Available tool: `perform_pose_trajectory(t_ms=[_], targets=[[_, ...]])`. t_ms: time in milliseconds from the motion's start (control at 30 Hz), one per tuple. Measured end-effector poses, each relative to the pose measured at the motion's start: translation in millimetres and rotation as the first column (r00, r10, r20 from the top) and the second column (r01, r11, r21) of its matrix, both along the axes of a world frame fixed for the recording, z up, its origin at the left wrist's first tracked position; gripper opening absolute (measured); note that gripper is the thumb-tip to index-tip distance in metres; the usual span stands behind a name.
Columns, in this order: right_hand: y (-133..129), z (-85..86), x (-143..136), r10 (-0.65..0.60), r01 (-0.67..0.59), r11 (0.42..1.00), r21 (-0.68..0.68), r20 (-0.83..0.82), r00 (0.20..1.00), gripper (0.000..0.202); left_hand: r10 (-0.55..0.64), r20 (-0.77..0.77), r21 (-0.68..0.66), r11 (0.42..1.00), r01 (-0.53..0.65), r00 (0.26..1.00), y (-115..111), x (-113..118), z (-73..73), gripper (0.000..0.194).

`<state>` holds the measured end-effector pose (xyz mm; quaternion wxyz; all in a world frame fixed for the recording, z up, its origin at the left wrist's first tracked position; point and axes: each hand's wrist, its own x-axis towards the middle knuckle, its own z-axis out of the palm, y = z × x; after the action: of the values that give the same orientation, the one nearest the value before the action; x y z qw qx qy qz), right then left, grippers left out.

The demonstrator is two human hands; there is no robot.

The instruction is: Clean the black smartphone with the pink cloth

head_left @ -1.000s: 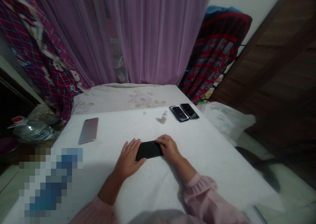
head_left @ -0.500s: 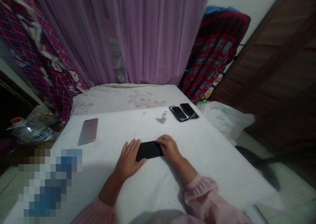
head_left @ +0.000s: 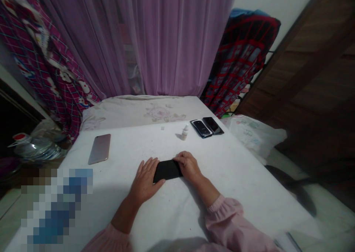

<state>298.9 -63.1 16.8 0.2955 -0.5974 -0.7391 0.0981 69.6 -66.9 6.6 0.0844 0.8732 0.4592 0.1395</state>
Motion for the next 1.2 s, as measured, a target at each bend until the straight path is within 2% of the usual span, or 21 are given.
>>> perform_pose_trajectory(t_ms=[100, 167, 300, 400, 533, 667, 767, 867, 967, 1133, 1200], targets=[[-2, 1.5, 4, -0.105, 0.106, 0.994, -0.021, 0.004, 0.994, 0.033, 0.004, 0.014, 0.029, 1.000, -0.004, 1.000, 0, 1, -1.2, 0.064], [-4, 4.5, -4, -0.127, 0.128, 0.991, -0.031, 0.032, 0.991, 0.031, 0.011, 0.020, 0.054, 0.998, -0.012, 1.000, -1, 3, -2.2, 0.063], [-15, 10.0, -34, -0.083, 0.084, 0.996, -0.013, 0.091, 0.992, 0.026, 0.064, 0.030, 0.105, 0.992, -0.067, 0.997, -3, 9, -4.0, 0.062], [-29, 9.1, -43, -0.067, 0.066, 0.998, 0.017, 0.108, 0.992, 0.023, 0.104, 0.036, 0.131, 0.986, -0.108, 0.994, -5, 12, -4.6, 0.060], [-39, 4.9, -22, -0.178, 0.176, 0.984, 0.031, 0.072, 0.981, 0.019, 0.101, 0.040, 0.141, 0.984, -0.106, 0.994, -7, 14, -5.7, 0.060], [-38, 3.5, -3, -0.308, 0.307, 0.951, 0.029, 0.056, 0.950, 0.019, 0.105, 0.059, 0.167, 0.979, -0.114, 0.993, -9, 18, -9.6, 0.061], [-38, 2.9, -11, -0.293, 0.290, 0.956, 0.052, 0.074, 0.953, 0.018, 0.116, 0.059, 0.179, 0.976, -0.125, 0.992, -10, 21, -13.0, 0.064], [-43, 0.4, -27, -0.188, 0.181, 0.979, 0.093, 0.074, 0.979, 0.018, 0.128, 0.063, 0.177, 0.975, -0.138, 0.990, -11, 23, -15.1, 0.064], [-49, -3.6, -28, -0.136, 0.129, 0.984, 0.124, 0.054, 0.989, 0.019, 0.138, 0.070, 0.171, 0.974, -0.148, 0.988, -11, 23, -15.5, 0.064], [-51, -9.9, 3, -0.272, 0.269, 0.957, 0.109, 0.012, 0.962, 0.021, 0.134, 0.061, 0.165, 0.976, -0.142, 0.989, -10, 22, -14.3, 0.063], [-51, -11.6, 7, -0.305, 0.302, 0.946, 0.120, 0.002, 0.952, 0.022, 0.128, 0.054, 0.165, 0.977, -0.135, 0.990, -9, 22, -14.2, 0.063]])
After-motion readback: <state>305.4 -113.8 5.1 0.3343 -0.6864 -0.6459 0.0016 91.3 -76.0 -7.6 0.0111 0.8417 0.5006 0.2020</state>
